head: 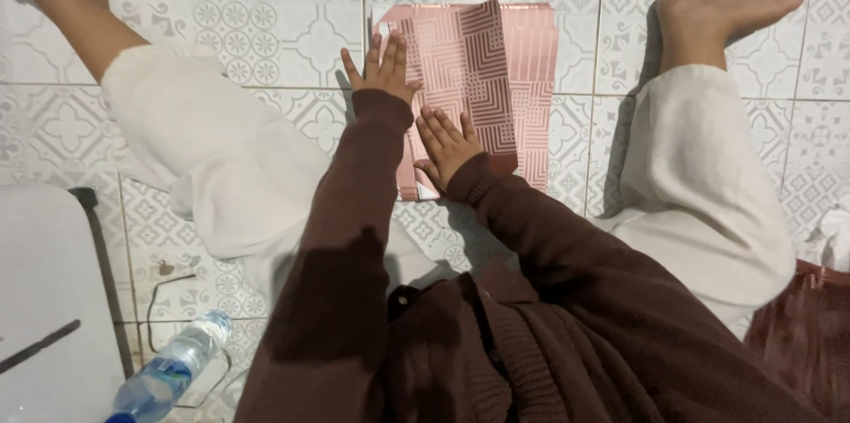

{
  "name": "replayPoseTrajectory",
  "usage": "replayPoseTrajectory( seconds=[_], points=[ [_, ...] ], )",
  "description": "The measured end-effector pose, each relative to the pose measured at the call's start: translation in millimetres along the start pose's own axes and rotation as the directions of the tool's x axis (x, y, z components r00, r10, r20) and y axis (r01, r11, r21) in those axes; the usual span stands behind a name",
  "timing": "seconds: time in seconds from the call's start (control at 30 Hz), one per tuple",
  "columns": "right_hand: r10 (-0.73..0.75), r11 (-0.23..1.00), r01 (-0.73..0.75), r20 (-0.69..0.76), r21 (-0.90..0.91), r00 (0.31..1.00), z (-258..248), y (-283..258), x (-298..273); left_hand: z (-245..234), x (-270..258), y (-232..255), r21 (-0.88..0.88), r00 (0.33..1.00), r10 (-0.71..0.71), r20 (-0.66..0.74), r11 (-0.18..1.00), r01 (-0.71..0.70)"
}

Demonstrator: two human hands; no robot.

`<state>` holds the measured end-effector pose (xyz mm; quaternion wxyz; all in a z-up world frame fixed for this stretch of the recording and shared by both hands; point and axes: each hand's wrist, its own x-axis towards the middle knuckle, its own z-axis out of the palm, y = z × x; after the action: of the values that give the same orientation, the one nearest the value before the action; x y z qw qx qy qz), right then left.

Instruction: The person folds and assembles a decorative pink cardboard box while sitting on the floor.

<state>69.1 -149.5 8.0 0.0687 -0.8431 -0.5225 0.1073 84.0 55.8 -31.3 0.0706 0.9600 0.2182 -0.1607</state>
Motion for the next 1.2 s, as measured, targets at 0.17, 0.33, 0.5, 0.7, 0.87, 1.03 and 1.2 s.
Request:
replayPoseTrajectory(
  seconds=[0.17, 0.33, 0.5, 0.7, 0.87, 1.03, 1.2],
  points=[
    [-0.033, 0.999, 0.032, 0.082, 0.012, 0.996, -11, 14, 13, -5, 0, -4, -0.010, 0.998, 0.017, -0.055, 1.000, -0.018],
    [0.057, 0.998, -0.057, 0.032, -0.007, 0.998, -15, 20, 41, -32, 11, 4, -0.033, 1.000, -0.009, 0.022, 0.999, 0.010],
    [0.111, 0.994, -0.111, -0.033, -0.016, 0.993, -9, 0, 44, -57, 2, 10, -0.112, 0.994, -0.022, 0.103, 0.993, 0.034],
    [0.079, 0.996, -0.080, -0.040, -0.028, 0.996, -4, -12, 21, -41, 4, 7, -0.053, 0.999, -0.030, 0.035, 0.998, 0.032],
    [-0.038, 0.997, 0.044, 0.100, -0.057, 0.994, -6, -21, -29, -34, 7, 8, -0.048, 0.999, -0.039, -0.009, 0.998, 0.039],
    [-0.083, 0.996, 0.087, 0.120, -0.025, 0.989, -4, -19, -50, -39, 6, 9, -0.044, 0.999, -0.044, 0.033, 0.998, 0.045],
    [-0.172, 0.985, 0.167, 0.151, 0.046, 0.973, -13, -6, -53, -40, 4, 9, -0.045, 0.999, -0.045, 0.029, 0.998, 0.046]
  ],
)
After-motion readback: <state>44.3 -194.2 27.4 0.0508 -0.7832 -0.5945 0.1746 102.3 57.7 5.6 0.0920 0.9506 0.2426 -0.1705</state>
